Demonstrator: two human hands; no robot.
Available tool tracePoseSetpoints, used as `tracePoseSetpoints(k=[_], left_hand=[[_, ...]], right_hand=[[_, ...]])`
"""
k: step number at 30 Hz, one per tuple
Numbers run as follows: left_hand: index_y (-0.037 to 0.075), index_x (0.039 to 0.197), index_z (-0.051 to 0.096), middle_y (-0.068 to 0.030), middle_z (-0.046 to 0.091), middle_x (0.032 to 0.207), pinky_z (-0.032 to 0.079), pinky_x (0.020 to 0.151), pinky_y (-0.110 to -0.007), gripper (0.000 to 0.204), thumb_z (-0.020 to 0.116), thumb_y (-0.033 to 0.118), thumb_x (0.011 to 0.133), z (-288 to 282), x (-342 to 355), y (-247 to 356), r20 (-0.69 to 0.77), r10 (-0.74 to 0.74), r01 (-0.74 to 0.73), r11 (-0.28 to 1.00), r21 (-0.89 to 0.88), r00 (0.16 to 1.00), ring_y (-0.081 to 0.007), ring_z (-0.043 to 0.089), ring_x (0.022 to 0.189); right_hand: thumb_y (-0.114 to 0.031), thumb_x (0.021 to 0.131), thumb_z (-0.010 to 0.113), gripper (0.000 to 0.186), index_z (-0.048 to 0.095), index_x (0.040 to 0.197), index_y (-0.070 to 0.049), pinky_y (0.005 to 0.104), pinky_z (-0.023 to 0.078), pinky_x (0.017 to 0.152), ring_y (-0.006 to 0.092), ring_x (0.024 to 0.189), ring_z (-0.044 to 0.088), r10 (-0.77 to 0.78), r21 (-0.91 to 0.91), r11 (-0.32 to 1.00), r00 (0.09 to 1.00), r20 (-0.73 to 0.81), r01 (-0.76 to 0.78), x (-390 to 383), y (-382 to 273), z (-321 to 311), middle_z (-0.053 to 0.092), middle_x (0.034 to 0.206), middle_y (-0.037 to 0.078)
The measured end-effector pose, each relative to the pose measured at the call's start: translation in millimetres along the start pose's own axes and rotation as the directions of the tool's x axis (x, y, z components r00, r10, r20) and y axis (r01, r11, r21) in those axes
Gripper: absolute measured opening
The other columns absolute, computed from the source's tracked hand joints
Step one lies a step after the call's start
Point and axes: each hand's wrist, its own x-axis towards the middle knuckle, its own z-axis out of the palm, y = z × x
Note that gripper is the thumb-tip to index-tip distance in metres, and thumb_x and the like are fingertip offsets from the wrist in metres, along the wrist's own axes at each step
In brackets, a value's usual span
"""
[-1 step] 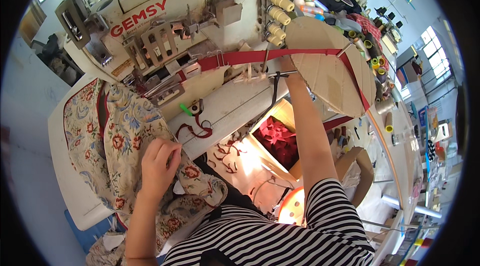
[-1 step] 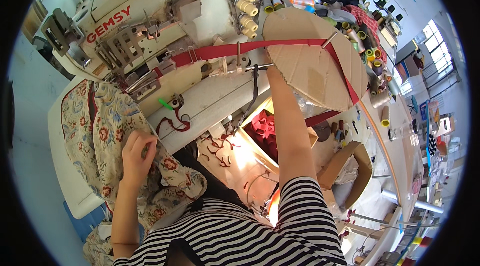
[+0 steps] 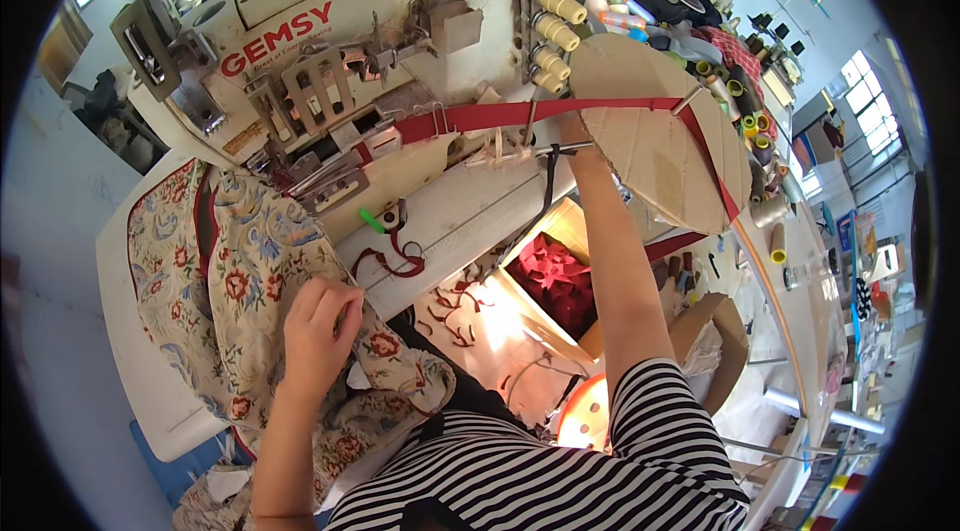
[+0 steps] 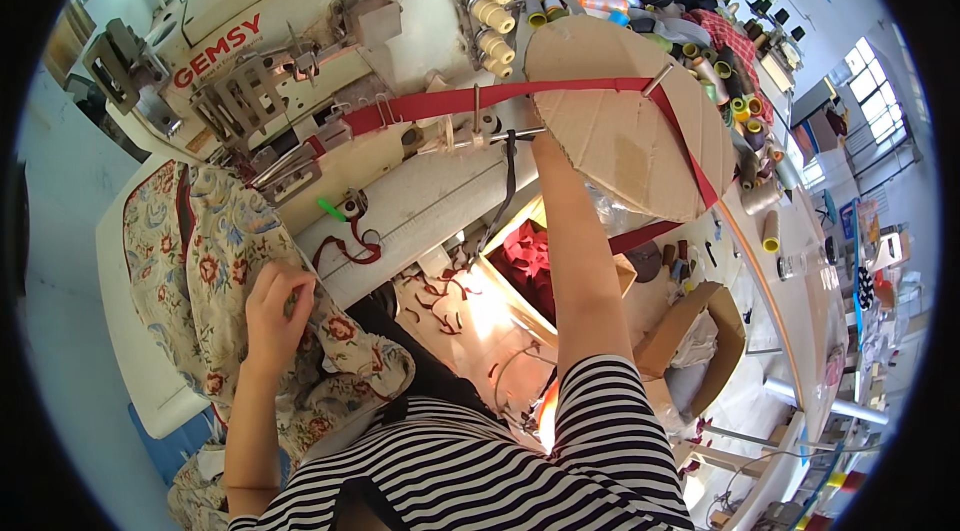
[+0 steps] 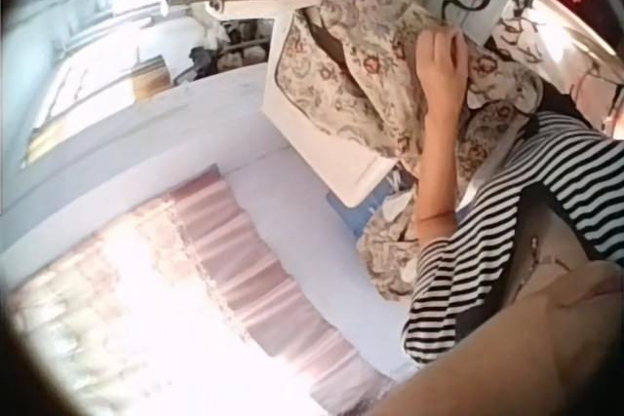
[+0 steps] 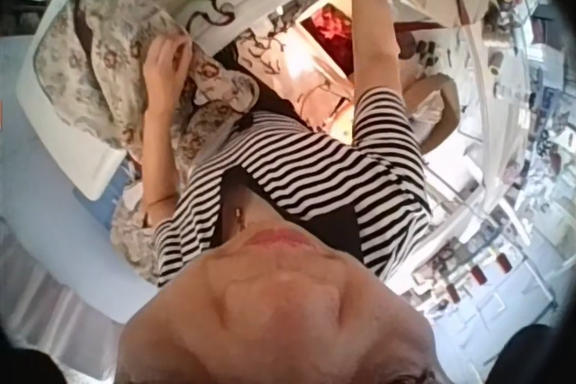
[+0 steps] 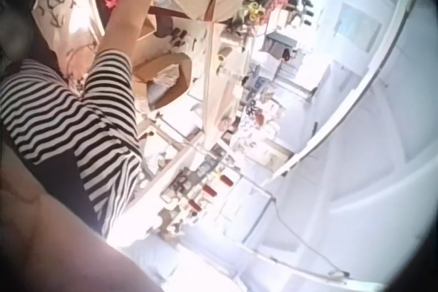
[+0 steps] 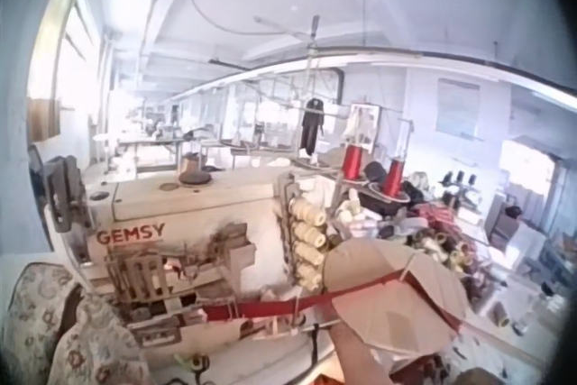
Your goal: The person aligns a red ribbon along the edge of a floral fabric and sews it using a GEMSY overlock machine. They repeatedly cut threads, reposition the ribbon, and continue stitching along the fabric edge.
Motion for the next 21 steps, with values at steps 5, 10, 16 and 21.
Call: tracePoseSetpoints(k=[5, 10, 16, 21], left_hand=[[0.003, 0.085, 0.057, -0.0101, 0.055, 0.080, 0.047, 0.064, -0.035, 0.018, 0.066, -0.004, 0.071, 3, 0, -2, -0.016, 0.037, -0.038, 0.999, -0.019, 0.999, -0.0287, 0.056, 0.075], [0.003, 0.085, 0.056, -0.0099, 0.054, 0.083, 0.047, 0.064, -0.035, 0.016, 0.066, -0.003, 0.073, 6, 8, 1, -0.070, 0.077, -0.077, 0.997, -0.008, 0.995, -0.0286, 0.056, 0.074], [0.002, 0.085, 0.054, -0.0095, 0.052, 0.081, 0.046, 0.060, -0.032, 0.014, 0.063, -0.003, 0.076, 8, 3, 2, -0.099, 0.008, -0.013, 0.999, -0.051, 0.995, -0.0248, 0.056, 0.070], [0.001, 0.086, 0.054, -0.0097, 0.052, 0.080, 0.046, 0.059, -0.032, 0.013, 0.063, -0.001, 0.078, 5, 2, 0, -0.105, -0.041, 0.033, 0.997, -0.071, 0.994, -0.0249, 0.056, 0.069]], right_hand=[[-0.035, 0.078, 0.064, 0.049, 0.056, 0.110, 0.002, 0.0423, 0.045, 0.087, 0.0392, 0.102, 0.056, 0.015, 0.037, 0.999, 1.000, 0.026, -0.016, -7, 2, 1, 0.059, 0.107, 0.024], [-0.040, 0.077, 0.064, 0.050, 0.058, 0.106, 0.001, 0.0413, 0.046, 0.084, 0.0377, 0.100, 0.058, 0.058, 0.067, 0.996, 0.995, 0.086, -0.064, -23, 16, -7, 0.061, 0.104, 0.023], [-0.043, 0.078, 0.065, 0.047, 0.064, 0.092, 0.001, 0.0384, 0.049, 0.073, 0.0313, 0.090, 0.064, 0.358, 0.293, 0.818, 0.836, 0.417, -0.496, -81, 46, -40, 0.066, 0.090, 0.018], [-0.028, 0.090, 0.055, 0.029, 0.053, 0.068, -0.010, 0.0233, 0.030, 0.041, 0.0086, 0.043, 0.041, 0.187, 0.412, 0.097, 0.423, 0.887, -0.906, -213, -30, -140, 0.046, 0.053, -0.002]])
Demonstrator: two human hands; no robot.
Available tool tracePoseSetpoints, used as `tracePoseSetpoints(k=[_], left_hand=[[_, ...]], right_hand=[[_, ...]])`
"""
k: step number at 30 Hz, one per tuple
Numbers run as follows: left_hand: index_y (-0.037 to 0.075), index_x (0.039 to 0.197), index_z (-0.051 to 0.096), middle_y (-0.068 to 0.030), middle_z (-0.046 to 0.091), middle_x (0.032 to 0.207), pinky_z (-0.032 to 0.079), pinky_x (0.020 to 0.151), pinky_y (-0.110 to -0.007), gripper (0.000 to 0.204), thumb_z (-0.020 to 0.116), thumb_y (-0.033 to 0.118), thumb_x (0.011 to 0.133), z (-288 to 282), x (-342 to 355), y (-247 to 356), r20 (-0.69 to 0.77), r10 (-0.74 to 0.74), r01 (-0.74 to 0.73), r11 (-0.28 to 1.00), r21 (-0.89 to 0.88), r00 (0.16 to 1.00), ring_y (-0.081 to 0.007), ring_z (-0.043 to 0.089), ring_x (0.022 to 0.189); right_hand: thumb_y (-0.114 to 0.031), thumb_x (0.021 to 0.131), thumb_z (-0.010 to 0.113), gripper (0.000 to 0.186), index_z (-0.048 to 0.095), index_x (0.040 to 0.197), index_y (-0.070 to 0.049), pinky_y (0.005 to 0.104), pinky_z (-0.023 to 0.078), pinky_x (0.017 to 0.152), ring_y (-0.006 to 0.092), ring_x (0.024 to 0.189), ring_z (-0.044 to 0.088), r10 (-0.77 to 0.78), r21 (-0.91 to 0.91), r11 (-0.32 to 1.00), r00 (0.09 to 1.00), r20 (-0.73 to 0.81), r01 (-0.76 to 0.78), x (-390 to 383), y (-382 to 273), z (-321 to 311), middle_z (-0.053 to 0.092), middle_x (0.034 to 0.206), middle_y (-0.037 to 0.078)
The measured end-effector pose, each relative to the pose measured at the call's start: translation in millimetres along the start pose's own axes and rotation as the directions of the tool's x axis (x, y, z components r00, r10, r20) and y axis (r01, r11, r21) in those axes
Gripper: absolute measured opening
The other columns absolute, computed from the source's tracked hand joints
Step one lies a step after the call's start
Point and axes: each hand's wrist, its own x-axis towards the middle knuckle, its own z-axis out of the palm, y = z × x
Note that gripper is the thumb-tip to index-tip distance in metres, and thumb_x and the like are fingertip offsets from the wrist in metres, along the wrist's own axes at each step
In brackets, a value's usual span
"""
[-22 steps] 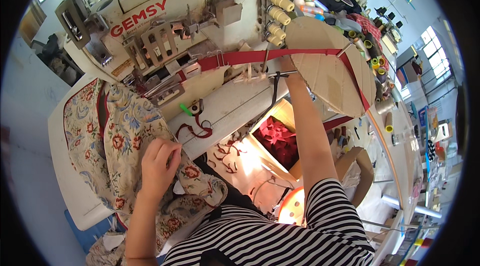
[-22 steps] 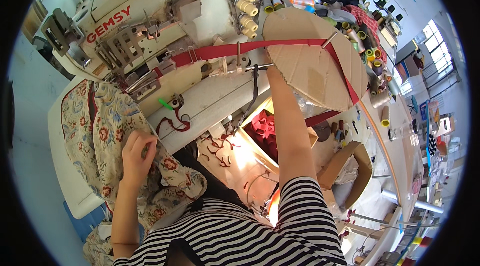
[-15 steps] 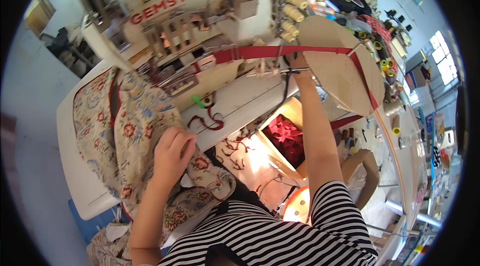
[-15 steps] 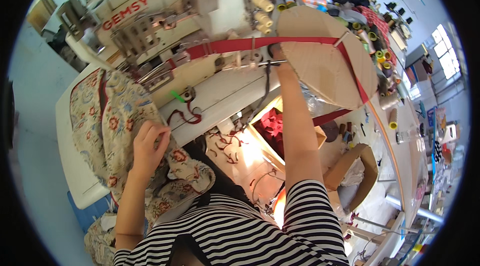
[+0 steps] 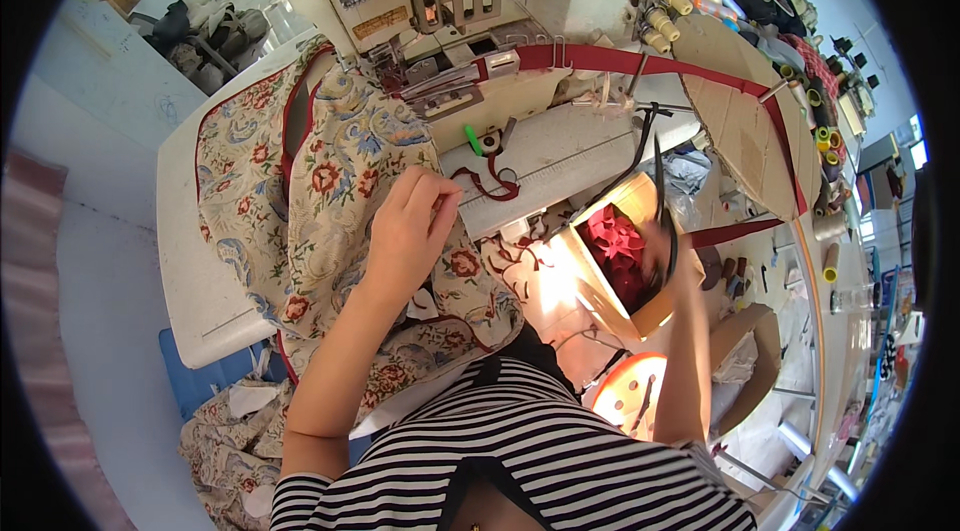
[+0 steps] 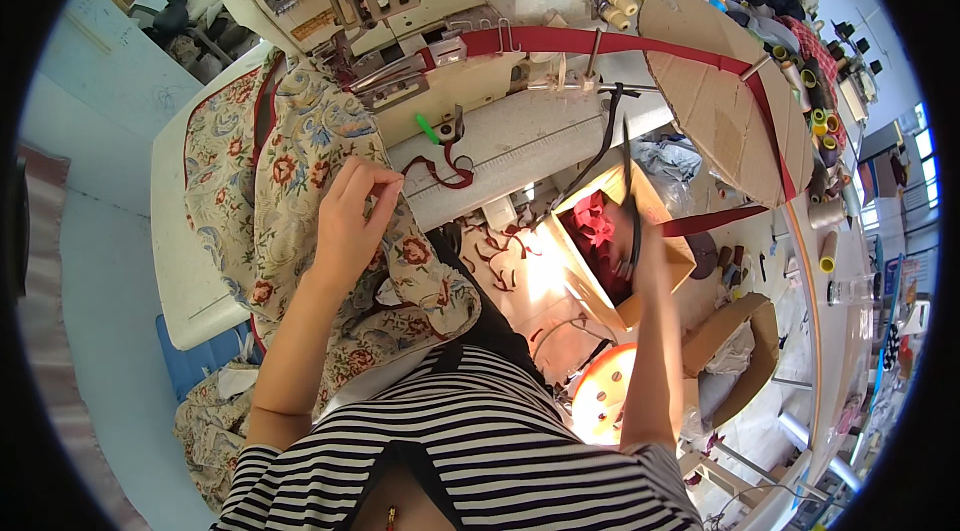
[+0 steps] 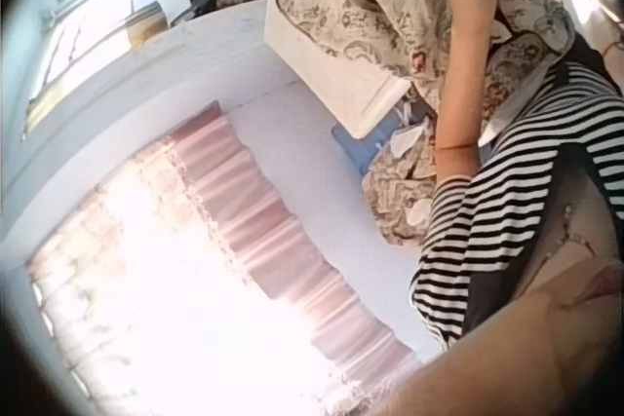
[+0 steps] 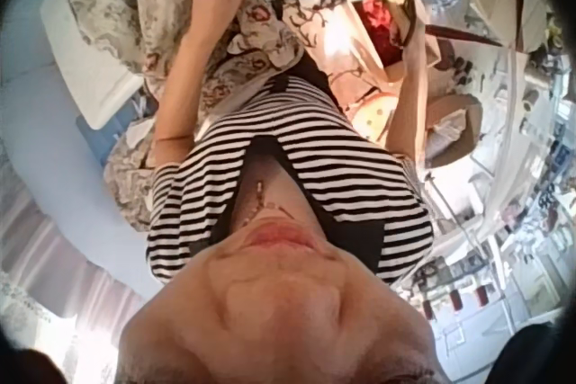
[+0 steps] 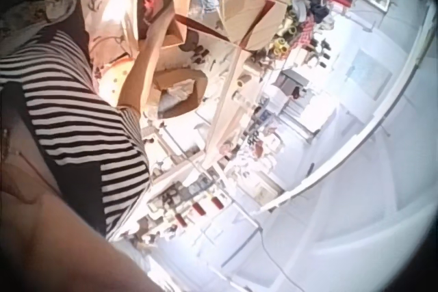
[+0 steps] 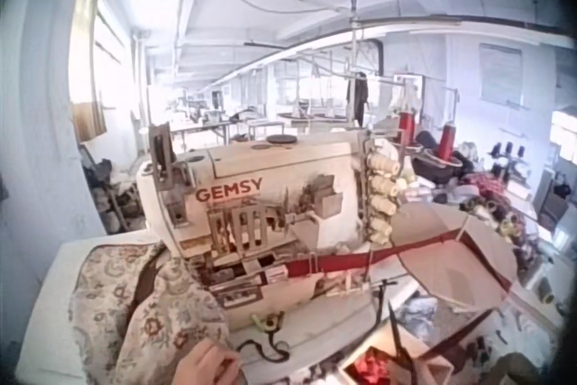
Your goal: The person aligns a red ribbon along the edge of a floral fabric and sews it using a GEMSY overlock machine. They repeatedly cut threads, reposition the ribbon, and continue stitching along the fabric edge.
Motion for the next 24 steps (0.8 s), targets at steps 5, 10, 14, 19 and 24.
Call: tracePoseSetpoints(k=[5, 10, 14, 19, 24], left_hand=[[0.000, 0.086, 0.055, -0.0095, 0.053, 0.081, 0.045, 0.059, -0.030, 0.010, 0.062, -0.003, 0.080, -3, 4, 11, -0.031, -0.016, 0.013, 0.996, -0.088, 0.999, -0.0230, 0.055, 0.069], [-0.001, 0.087, 0.057, -0.0089, 0.055, 0.083, 0.045, 0.061, -0.029, 0.011, 0.063, -0.005, 0.079, -17, 9, 20, -0.081, 0.056, -0.062, 0.995, -0.075, 0.995, -0.0215, 0.055, 0.069], [-0.001, 0.087, 0.057, -0.0085, 0.055, 0.083, 0.045, 0.062, -0.029, 0.010, 0.062, -0.005, 0.080, -22, 16, 28, -0.026, 0.082, -0.084, 0.994, -0.076, 0.996, -0.0212, 0.056, 0.072], [-0.001, 0.087, 0.058, -0.0061, 0.056, 0.083, 0.044, 0.069, -0.028, 0.002, 0.058, 0.000, 0.085, -20, 16, 19, -0.102, -0.094, 0.045, 0.916, -0.399, 0.990, -0.0180, 0.056, 0.075], [0.000, 0.075, 0.049, -0.0062, 0.049, 0.067, 0.038, 0.061, -0.028, 0.015, 0.055, 0.005, 0.087, -35, 1, 20, -0.082, -0.218, 0.159, 0.879, -0.450, 0.973, -0.0182, 0.048, 0.064]], right_hand=[[-0.009, 0.087, 0.058, 0.014, 0.052, 0.097, -0.002, 0.0212, 0.044, 0.062, 0.0103, 0.059, 0.056, -0.132, 0.085, 0.991, 0.895, 0.426, 0.106, -115, -3, 85, 0.058, 0.072, 0.003], [-0.007, 0.084, 0.064, 0.042, 0.044, 0.121, -0.003, 0.0232, 0.048, 0.067, 0.0110, 0.079, 0.062, -0.539, 0.210, 0.842, 0.750, 0.384, 0.498, -98, -76, 138, 0.060, 0.110, 0.009], [-0.006, 0.086, 0.062, 0.036, 0.044, 0.116, -0.001, 0.0253, 0.052, 0.066, 0.0140, 0.078, 0.063, -0.605, 0.539, 0.749, 0.729, 0.319, 0.386, -75, -113, 171, 0.060, 0.092, 0.009], [-0.007, 0.088, 0.059, 0.025, 0.045, 0.106, 0.000, 0.0266, 0.050, 0.060, 0.0159, 0.066, 0.061, -0.606, 0.547, 0.734, 0.752, 0.260, 0.402, -75, -110, 173, 0.060, 0.077, 0.009], [-0.008, 0.089, 0.057, 0.021, 0.044, 0.104, -0.001, 0.0257, 0.046, 0.057, 0.0144, 0.059, 0.058, -0.626, 0.531, 0.715, 0.755, 0.196, 0.455, -69, -104, 160, 0.059, 0.069, 0.007]])
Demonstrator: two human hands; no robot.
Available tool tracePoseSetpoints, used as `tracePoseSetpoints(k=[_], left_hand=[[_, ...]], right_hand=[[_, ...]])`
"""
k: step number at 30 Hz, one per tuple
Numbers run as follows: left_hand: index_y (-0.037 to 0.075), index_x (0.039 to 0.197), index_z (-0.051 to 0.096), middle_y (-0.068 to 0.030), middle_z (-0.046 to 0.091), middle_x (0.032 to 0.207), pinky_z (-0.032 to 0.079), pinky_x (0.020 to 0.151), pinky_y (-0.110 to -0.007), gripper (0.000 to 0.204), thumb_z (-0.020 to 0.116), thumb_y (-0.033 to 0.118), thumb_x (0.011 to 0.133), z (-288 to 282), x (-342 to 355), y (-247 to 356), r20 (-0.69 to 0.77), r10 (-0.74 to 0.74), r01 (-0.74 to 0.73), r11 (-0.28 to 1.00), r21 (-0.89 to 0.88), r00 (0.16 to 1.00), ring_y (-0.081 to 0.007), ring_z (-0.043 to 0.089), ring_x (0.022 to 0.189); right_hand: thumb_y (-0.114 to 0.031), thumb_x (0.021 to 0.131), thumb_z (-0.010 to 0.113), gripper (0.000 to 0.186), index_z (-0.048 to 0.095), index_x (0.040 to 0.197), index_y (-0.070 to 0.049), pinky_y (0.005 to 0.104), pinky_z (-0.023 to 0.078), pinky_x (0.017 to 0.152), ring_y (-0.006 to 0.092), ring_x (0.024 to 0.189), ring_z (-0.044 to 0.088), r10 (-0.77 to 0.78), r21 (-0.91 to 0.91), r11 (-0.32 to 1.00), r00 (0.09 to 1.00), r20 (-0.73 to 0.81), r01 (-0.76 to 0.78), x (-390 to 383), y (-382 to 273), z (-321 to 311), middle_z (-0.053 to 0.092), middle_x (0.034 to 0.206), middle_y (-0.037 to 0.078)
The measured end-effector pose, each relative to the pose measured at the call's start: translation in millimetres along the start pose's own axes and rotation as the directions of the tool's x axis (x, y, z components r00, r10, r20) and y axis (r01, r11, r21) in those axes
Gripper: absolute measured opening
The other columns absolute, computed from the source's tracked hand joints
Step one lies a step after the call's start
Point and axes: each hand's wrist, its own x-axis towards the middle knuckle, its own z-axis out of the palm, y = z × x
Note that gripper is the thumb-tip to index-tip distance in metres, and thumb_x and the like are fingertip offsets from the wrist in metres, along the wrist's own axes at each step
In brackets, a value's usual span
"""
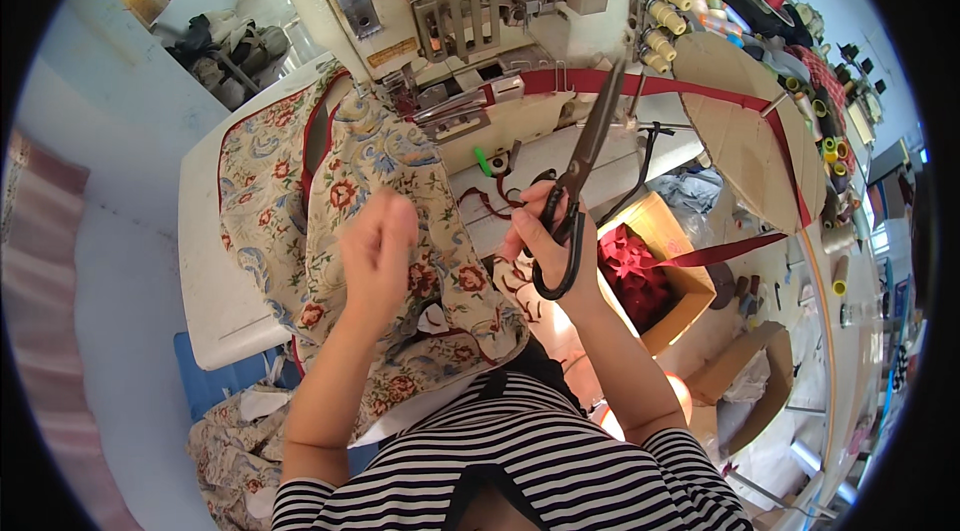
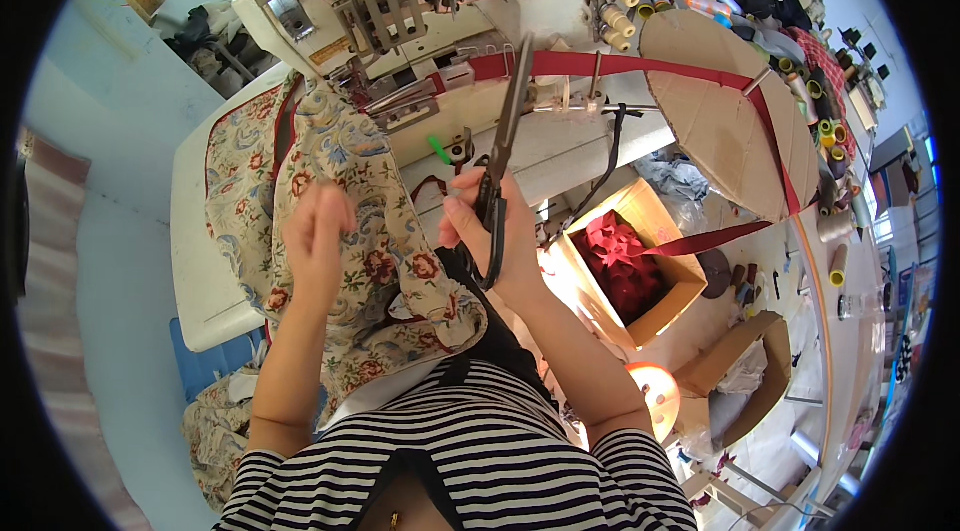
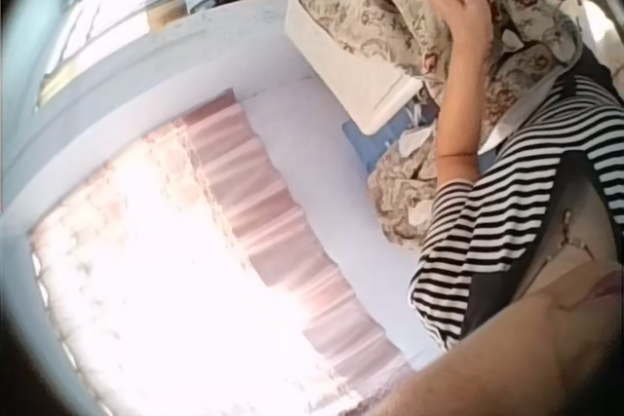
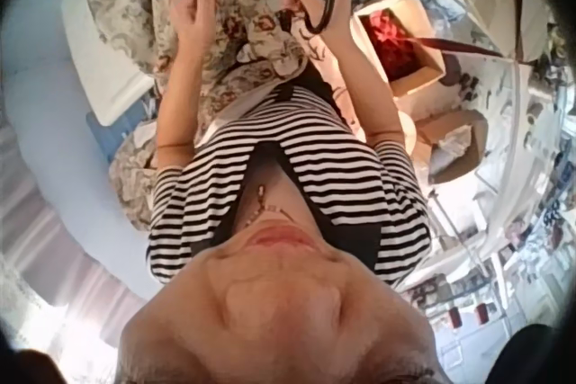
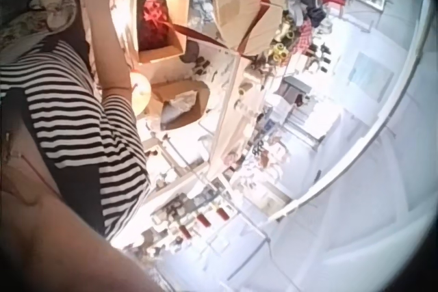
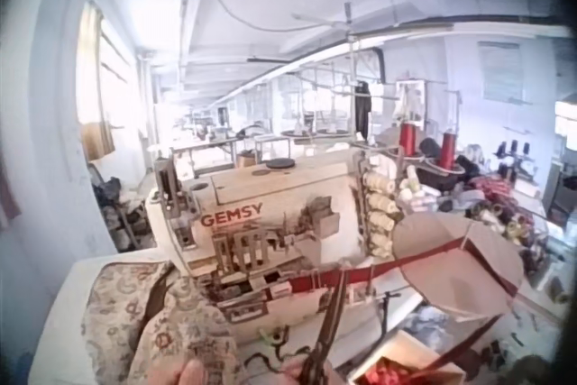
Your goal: The person aligns a red ribbon along the edge of a floral fabric and sews it using a GEMSY overlock machine. They repeatedly cut threads, reposition the ribbon, and continue stitching along the fabric edge.
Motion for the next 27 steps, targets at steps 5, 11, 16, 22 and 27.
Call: tracePoseSetpoints(k=[5, 11, 16, 22, 27], left_hand=[[0.004, 0.085, 0.052, -0.0108, 0.055, 0.089, 0.042, 0.076, -0.036, 0.014, 0.062, -0.001, 0.076, 6, -18, 3, 0.357, 0.184, -0.327, 0.856, 0.400, 0.916, -0.0273, 0.053, 0.085], [0.007, 0.107, 0.055, -0.0099, 0.056, 0.112, 0.034, 0.103, -0.045, 0.033, 0.066, 0.002, 0.076, 15, 35, 13, 0.452, 0.334, -0.539, 0.698, 0.472, 0.827, -0.0303, 0.050, 0.110], [0.004, 0.096, 0.059, -0.0080, 0.061, 0.093, 0.039, 0.099, -0.042, 0.020, 0.067, 0.005, 0.078, 15, 51, -6, 0.522, 0.246, -0.435, 0.856, 0.278, 0.817, -0.0284, 0.057, 0.096], [0.002, 0.087, 0.059, -0.0071, 0.055, 0.078, 0.045, 0.065, -0.029, 0.010, 0.064, 0.001, 0.079, 15, 20, -10, 0.434, 0.104, -0.242, 0.930, 0.276, 0.895, -0.0194, 0.055, 0.071], [0.000, 0.086, 0.057, -0.0057, 0.057, 0.078, 0.045, 0.065, -0.026, 0.006, 0.062, 0.001, 0.083, 19, 18, 1, 0.214, -0.030, -0.047, 0.937, 0.347, 0.976, -0.0138, 0.054, 0.069]], right_hand=[[-0.010, 0.089, 0.058, 0.022, 0.046, 0.105, -0.001, 0.0244, 0.048, 0.055, 0.0125, 0.059, 0.057, -0.039, 0.024, 0.999, 0.996, -0.078, 0.041, -2, 5, -11, 0.057, 0.071, 0.005], [-0.010, 0.090, 0.058, 0.021, 0.046, 0.106, -0.002, 0.0235, 0.043, 0.052, 0.0105, 0.058, 0.053, -0.088, 0.017, 0.996, 0.995, -0.052, 0.089, -2, 3, -14, 0.056, 0.070, 0.004], [-0.007, 0.089, 0.057, 0.020, 0.045, 0.104, -0.003, 0.0226, 0.040, 0.050, 0.0088, 0.057, 0.049, -0.054, 0.006, 0.999, 0.996, -0.072, 0.054, -1, -4, -19, 0.052, 0.070, 0.003], [-0.012, 0.089, 0.055, 0.025, 0.045, 0.109, -0.002, 0.0229, 0.043, 0.052, 0.0100, 0.058, 0.050, 0.080, -0.027, 0.996, 0.992, -0.095, -0.083, -5, 9, -30, 0.056, 0.081, 0.006], [-0.022, 0.094, 0.047, 0.029, 0.045, 0.114, -0.001, 0.0231, 0.044, 0.054, 0.0104, 0.059, 0.053, 0.034, -0.263, 0.961, 0.978, -0.207, -0.089, -26, 27, -65, 0.060, 0.093, 0.008]])
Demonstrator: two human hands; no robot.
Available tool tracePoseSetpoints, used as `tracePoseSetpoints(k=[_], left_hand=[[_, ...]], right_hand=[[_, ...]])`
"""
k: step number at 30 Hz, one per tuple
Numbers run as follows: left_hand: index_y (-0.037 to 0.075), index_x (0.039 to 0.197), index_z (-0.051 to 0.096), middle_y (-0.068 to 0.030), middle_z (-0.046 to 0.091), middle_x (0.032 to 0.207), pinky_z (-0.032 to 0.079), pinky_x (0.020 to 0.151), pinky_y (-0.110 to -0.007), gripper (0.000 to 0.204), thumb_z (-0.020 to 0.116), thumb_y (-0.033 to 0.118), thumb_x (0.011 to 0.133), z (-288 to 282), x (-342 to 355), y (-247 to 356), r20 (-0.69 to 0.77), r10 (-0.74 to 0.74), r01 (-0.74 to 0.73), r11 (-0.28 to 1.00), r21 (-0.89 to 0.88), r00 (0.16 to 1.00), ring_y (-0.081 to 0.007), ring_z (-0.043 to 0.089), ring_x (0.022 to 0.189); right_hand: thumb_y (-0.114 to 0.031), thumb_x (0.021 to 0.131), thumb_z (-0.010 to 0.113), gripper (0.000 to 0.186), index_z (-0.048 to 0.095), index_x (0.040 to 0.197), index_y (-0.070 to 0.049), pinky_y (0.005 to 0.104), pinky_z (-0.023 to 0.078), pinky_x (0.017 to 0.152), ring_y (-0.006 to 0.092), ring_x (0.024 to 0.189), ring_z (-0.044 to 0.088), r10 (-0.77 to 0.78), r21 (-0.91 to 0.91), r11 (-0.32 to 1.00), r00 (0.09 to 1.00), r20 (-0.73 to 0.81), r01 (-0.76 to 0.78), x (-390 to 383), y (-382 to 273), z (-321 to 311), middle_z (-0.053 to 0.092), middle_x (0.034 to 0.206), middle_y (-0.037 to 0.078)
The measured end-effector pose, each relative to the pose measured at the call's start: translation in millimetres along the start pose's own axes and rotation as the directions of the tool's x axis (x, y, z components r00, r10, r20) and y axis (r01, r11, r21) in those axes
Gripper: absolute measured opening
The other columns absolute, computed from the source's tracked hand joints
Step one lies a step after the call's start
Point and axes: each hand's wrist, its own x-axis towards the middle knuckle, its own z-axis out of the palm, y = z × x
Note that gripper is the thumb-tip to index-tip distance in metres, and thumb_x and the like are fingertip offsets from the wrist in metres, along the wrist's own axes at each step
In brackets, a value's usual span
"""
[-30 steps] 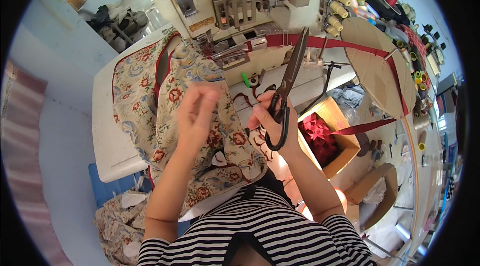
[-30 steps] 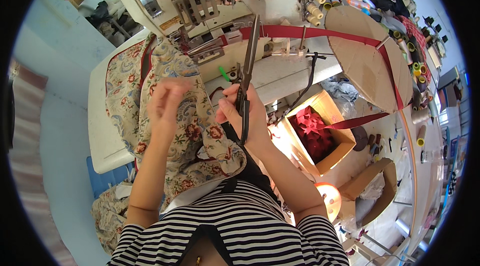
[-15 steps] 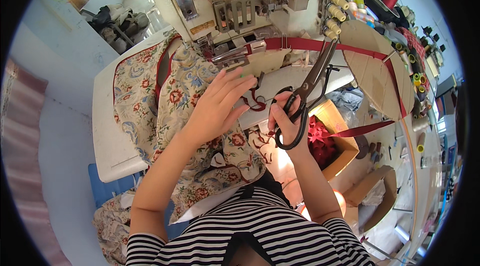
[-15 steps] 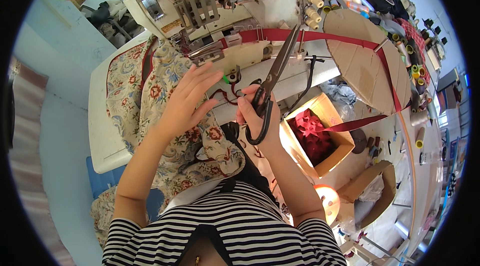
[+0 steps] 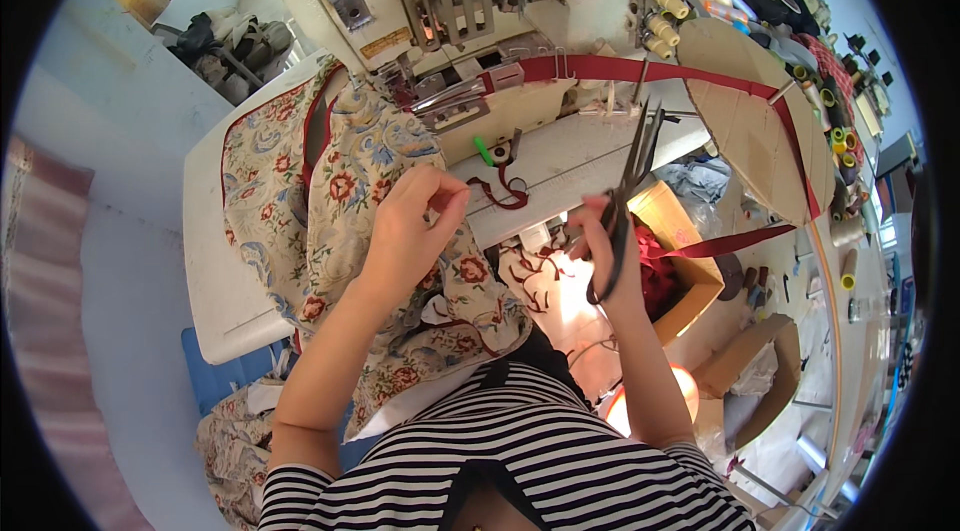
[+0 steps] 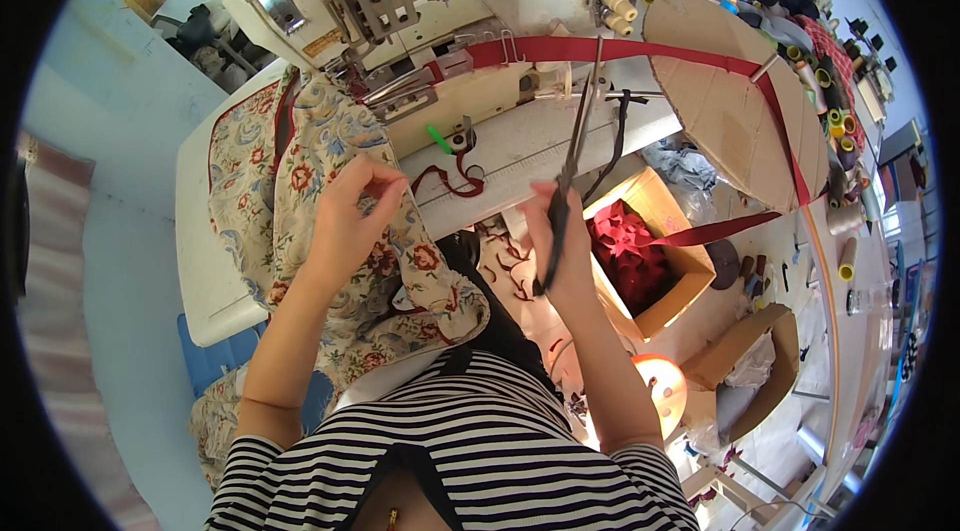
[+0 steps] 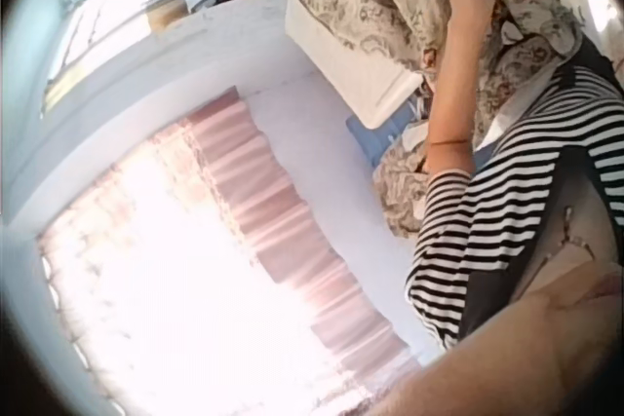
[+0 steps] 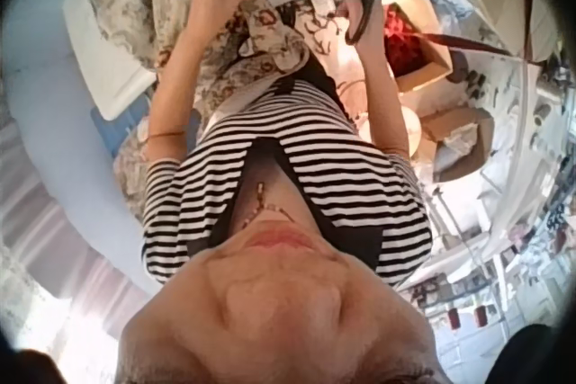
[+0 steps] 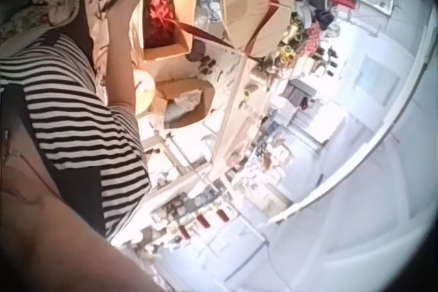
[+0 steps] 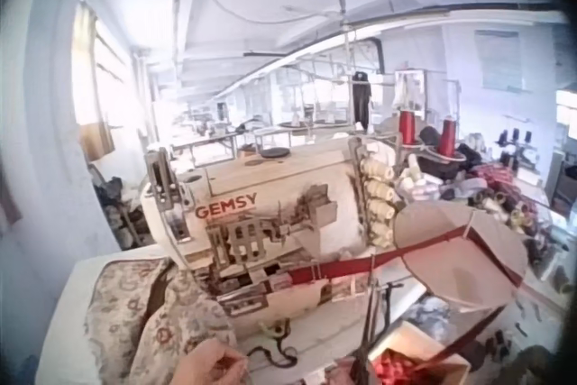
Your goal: The person aligns a red ribbon along the edge of a floral fabric and sews it using a GEMSY overlock machine. They repeatedly cut threads, reposition the ribbon, and continue stitching along the fabric edge.
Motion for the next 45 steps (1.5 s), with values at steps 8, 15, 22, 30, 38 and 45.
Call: tracePoseSetpoints(k=[8, 15, 22, 30, 38, 45], left_hand=[[0.000, 0.083, 0.056, -0.0078, 0.054, 0.077, 0.046, 0.061, -0.028, 0.010, 0.065, -0.001, 0.078, 11, 1, -1, -0.143, 0.049, -0.043, 0.998, 0.042, 0.989, -0.0173, 0.055, 0.066], [0.001, 0.082, 0.055, -0.0079, 0.055, 0.076, 0.046, 0.060, -0.028, 0.011, 0.065, -0.002, 0.077, 11, -2, 0, -0.180, 0.132, -0.114, 0.988, 0.107, 0.975, -0.0184, 0.055, 0.066], [0.001, 0.082, 0.055, -0.0078, 0.055, 0.076, 0.046, 0.060, -0.029, 0.012, 0.066, -0.002, 0.076, 10, -4, 3, -0.185, 0.152, -0.129, 0.983, 0.133, 0.971, -0.0190, 0.056, 0.066], [0.001, 0.083, 0.056, -0.0092, 0.055, 0.077, 0.046, 0.063, -0.030, 0.011, 0.065, -0.002, 0.077, 10, -6, 1, -0.183, 0.170, -0.144, 0.978, 0.149, 0.968, -0.0219, 0.056, 0.069], [0.001, 0.087, 0.058, -0.0089, 0.058, 0.088, 0.044, 0.085, -0.039, 0.007, 0.063, 0.000, 0.081, -1, -18, -9, -0.223, 0.067, -0.062, 0.998, 0.029, 0.973, -0.0230, 0.057, 0.085], [0.006, 0.085, 0.062, -0.0070, 0.056, 0.105, 0.037, 0.091, -0.040, 0.006, 0.066, 0.006, 0.081, -2, -33, -9, -0.300, 0.144, -0.095, 0.980, 0.173, 0.943, -0.0261, 0.049, 0.103]], right_hand=[[-0.045, 0.098, 0.033, 0.055, 0.049, 0.114, 0.005, 0.0226, 0.043, 0.057, 0.0096, 0.057, 0.053, 0.278, 0.025, 0.924, 0.716, 0.641, -0.382, -72, -10, 21, 0.058, 0.081, 0.007], [-0.066, 0.089, 0.030, 0.075, 0.054, 0.108, 0.003, 0.0215, 0.038, 0.051, 0.0093, 0.052, 0.051, 0.329, -0.018, 0.907, 0.682, 0.653, -0.421, -65, -22, 40, 0.052, 0.068, 0.002], [-0.063, 0.090, 0.031, 0.070, 0.054, 0.093, 0.003, 0.0203, 0.035, 0.045, 0.0084, 0.043, 0.047, 0.310, -0.046, 0.936, 0.756, 0.577, -0.349, -61, -30, 46, 0.046, 0.056, 0.000], [-0.052, 0.093, 0.040, 0.057, 0.053, 0.086, 0.003, 0.0216, 0.032, 0.038, 0.0086, 0.037, 0.042, 0.327, 0.006, 0.931, 0.842, 0.429, -0.365, -63, -33, 31, 0.045, 0.050, 0.002], [-0.029, 0.087, 0.058, 0.029, 0.059, 0.094, -0.001, 0.0386, 0.046, 0.059, 0.0301, 0.064, 0.062, -0.006, -0.606, 0.767, 0.942, -0.337, -0.211, -27, 13, -102, 0.062, 0.070, 0.015], [-0.049, 0.079, 0.062, 0.062, 0.052, 0.116, -0.001, 0.0474, 0.043, 0.087, 0.0430, 0.100, 0.055, -0.134, -0.946, 0.203, 0.950, -0.282, -0.252, 130, 5, -159, 0.058, 0.107, 0.028]])
